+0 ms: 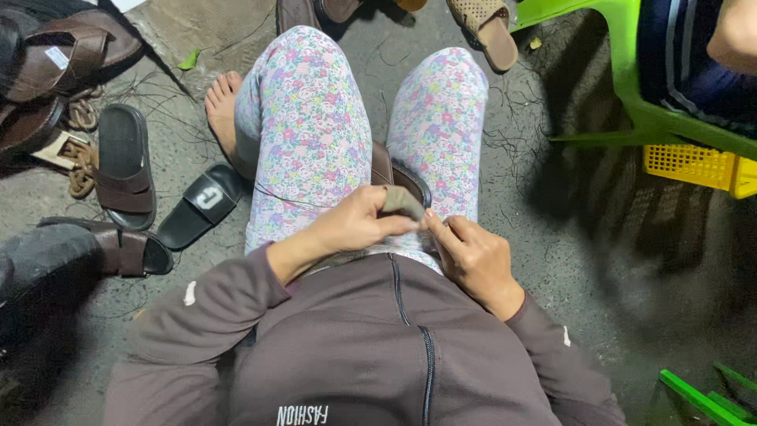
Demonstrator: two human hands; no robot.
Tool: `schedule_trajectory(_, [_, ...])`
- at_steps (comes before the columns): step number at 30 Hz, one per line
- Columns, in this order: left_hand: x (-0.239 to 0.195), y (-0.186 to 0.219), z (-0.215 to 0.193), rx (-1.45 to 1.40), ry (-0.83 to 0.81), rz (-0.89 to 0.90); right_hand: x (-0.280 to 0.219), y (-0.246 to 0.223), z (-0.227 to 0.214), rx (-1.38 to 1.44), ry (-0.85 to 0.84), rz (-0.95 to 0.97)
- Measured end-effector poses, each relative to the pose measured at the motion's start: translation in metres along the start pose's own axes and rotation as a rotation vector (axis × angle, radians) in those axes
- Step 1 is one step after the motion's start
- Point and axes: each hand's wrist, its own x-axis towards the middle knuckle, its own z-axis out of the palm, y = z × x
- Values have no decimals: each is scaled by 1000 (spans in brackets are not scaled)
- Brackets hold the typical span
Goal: The person sits on the floor and sews a brown leather shoe using a needle and thread. They repeatedly push the needle through the shoe's sole and pull the thread tight to secure the stitching.
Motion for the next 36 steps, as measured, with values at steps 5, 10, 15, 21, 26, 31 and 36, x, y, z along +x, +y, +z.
schedule_trajectory(5, [6, 12, 2, 706, 118, -8, 0, 1, 2, -23, 0, -9])
schedule_trajectory(10, [6, 5, 3, 431, 46, -206, 2, 2, -4, 1, -41, 0])
schedule_trajectory(15, [12, 21, 1, 401, 98, -297, 23, 3, -45, 68, -337, 51])
schedule_trajectory(21, [35, 15, 7, 462, 99, -312, 7, 29, -98, 173, -702, 334])
schedule_trajectory(26, [2, 15, 7, 912, 163, 56, -7, 21, -69, 357, -547, 458])
schedule_trajectory(31, [-29, 5, 16, 1006, 92, 72, -40, 20, -1, 629, -186, 591])
schedule_trajectory(36, [-18, 30, 15, 438, 33, -358, -13, 1, -4, 853, -23, 611])
